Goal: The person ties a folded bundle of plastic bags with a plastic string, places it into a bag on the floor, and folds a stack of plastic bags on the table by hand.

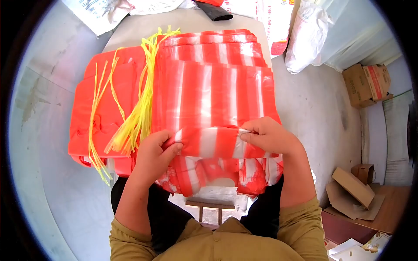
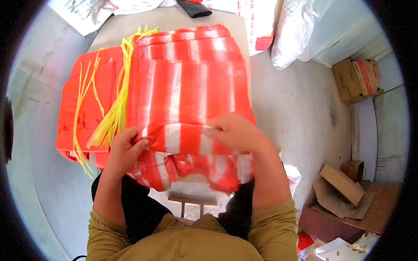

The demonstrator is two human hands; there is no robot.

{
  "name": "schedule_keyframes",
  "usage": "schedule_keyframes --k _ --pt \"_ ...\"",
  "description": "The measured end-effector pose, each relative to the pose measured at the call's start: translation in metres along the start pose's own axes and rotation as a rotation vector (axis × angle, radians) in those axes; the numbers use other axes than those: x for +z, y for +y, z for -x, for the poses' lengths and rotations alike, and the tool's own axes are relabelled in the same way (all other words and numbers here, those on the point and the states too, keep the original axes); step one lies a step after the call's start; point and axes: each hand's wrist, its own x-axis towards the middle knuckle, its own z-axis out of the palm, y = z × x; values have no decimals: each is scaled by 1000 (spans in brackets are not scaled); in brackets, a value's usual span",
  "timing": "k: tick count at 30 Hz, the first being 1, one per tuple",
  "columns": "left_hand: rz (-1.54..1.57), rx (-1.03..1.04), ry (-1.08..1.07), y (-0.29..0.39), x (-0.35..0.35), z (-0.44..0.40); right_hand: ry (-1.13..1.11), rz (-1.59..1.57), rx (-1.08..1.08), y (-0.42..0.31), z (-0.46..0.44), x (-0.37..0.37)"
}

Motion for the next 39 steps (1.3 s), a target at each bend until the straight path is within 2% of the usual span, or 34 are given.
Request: schedule_keyframes --k 2,5,11,13,16,19,25,28,29,31,35,36,39 --pt "81 -63 -43 2 -1 -1 10 -29 62 1 -6 0" --pt "166 -23 46 4 4 0 40 -26 37 4 -12 3" --pt "91 8 21 3 -3 -1 92 -19 -32 12 -16 8" --pt "59 -50 43 2 0 -1 131 -23 -47 16 -19 7" --pt "60 -91 48 -2 3 -5 256 -69 -63 16 -20 7" --pt "73 -94 56 -5 4 -7 270 -212 -104 33 -15 5" --pt "82 -80 62 -4 3 -7 184 -225 82 32 42 -14" --pt "94 -102 66 -1 5 -6 197 93 -62 39 61 -15" --pt "95 -110 73 0 4 -5 192 44 -5 40 64 -14" --pt "152 -120 57 -5 5 -4 180 -54 108 39 67 -11" --pt "398 -59 52 -22 -6 -1 219 -174 16 56 65 -6" --pt "395 -89 21 -25 -16 2 228 -220 0 59 65 -5" --pt "148 -11 19 -21 -29 13 226 -226 11 58 65 -4"
